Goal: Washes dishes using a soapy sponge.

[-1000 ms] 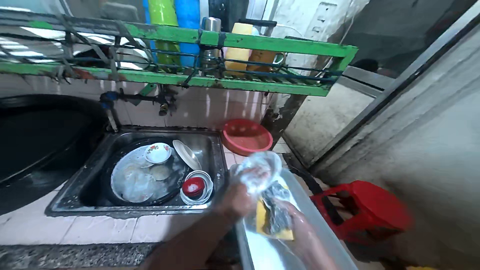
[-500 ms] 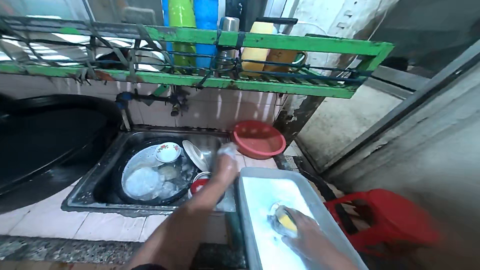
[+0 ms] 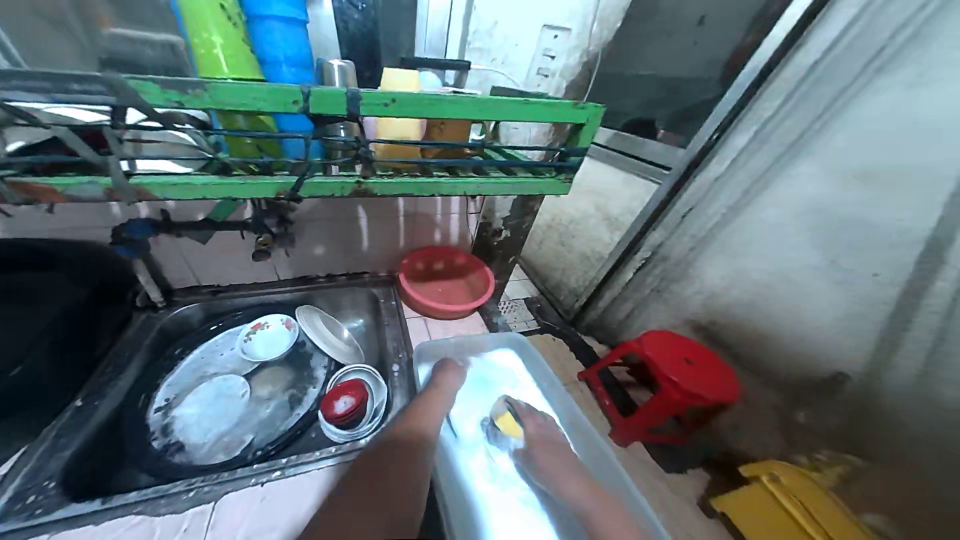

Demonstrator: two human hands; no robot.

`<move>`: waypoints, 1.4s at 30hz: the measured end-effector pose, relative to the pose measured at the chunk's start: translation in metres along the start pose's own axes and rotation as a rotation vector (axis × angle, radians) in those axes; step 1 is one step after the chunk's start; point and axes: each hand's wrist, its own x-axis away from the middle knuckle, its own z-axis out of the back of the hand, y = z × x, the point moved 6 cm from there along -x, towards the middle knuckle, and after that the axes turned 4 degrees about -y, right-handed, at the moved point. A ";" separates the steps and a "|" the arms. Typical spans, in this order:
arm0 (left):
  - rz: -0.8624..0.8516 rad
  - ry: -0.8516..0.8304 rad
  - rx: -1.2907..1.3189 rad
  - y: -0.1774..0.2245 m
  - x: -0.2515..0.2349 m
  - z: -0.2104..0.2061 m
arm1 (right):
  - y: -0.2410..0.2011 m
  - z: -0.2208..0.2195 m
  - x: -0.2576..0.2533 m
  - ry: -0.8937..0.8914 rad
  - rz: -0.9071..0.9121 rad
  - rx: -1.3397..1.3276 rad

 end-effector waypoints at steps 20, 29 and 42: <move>-0.169 -0.103 0.877 0.018 0.129 -0.022 | -0.053 0.054 0.039 0.570 0.177 -0.802; -0.387 0.227 1.017 0.024 0.121 0.028 | -0.086 0.028 0.057 0.707 0.383 -0.640; -0.517 0.090 0.831 0.035 0.143 -0.014 | -0.032 0.044 0.018 0.517 0.080 -1.270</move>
